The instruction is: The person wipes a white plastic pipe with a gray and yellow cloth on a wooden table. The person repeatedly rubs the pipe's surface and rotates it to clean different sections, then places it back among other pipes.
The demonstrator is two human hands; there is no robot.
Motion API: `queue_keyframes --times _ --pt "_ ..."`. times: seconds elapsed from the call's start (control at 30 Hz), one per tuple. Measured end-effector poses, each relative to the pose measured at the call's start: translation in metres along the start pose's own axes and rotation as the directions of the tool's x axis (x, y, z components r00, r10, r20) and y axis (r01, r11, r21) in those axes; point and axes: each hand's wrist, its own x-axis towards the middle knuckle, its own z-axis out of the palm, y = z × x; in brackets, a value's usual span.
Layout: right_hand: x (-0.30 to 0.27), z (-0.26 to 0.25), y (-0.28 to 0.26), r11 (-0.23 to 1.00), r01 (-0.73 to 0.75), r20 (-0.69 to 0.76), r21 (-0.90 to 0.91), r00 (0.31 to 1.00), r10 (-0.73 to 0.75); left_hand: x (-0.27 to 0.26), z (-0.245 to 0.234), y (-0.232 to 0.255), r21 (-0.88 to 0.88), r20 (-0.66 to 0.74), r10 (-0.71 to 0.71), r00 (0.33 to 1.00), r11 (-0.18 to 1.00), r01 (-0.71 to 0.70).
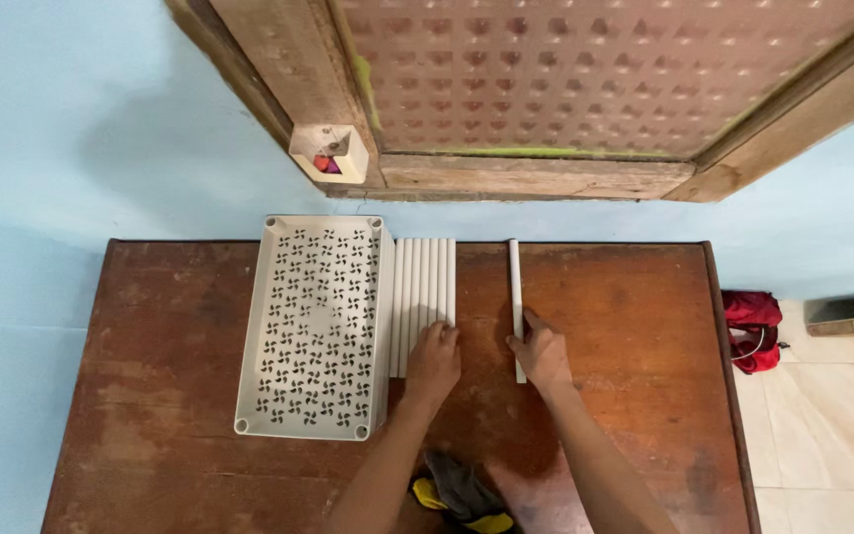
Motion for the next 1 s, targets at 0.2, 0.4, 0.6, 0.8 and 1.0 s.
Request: queue_keyframes --times 0.2,0.4,0.6,0.8,1.0 --pt "0.000 0.007 0.001 0.998 0.055 -0.141 0.008 0.989 -0.054 0.018 0.004 0.013 0.256 -0.102 0.083 0.991 0.965 -0.054" --pt "0.000 -0.003 -0.007 0.999 0.044 -0.153 -0.011 0.987 -0.045 0.027 -0.013 0.036 0.104 0.066 -0.102 0.993 0.990 0.095" --pt "-0.022 -0.009 -0.004 0.996 0.086 -0.235 -0.039 0.968 -0.093 0.027 -0.029 0.049 -0.017 0.021 -0.174 0.984 0.984 0.175" --pt "-0.068 -0.006 0.015 0.990 0.109 -0.273 0.088 0.959 -0.081 0.027 -0.045 0.063 -0.080 0.051 -0.258 0.965 0.962 0.261" --pt "-0.128 0.001 0.025 0.953 0.085 -0.061 0.292 0.996 -0.070 -0.010 -0.055 0.080 -0.515 0.039 -0.301 0.953 0.811 0.277"
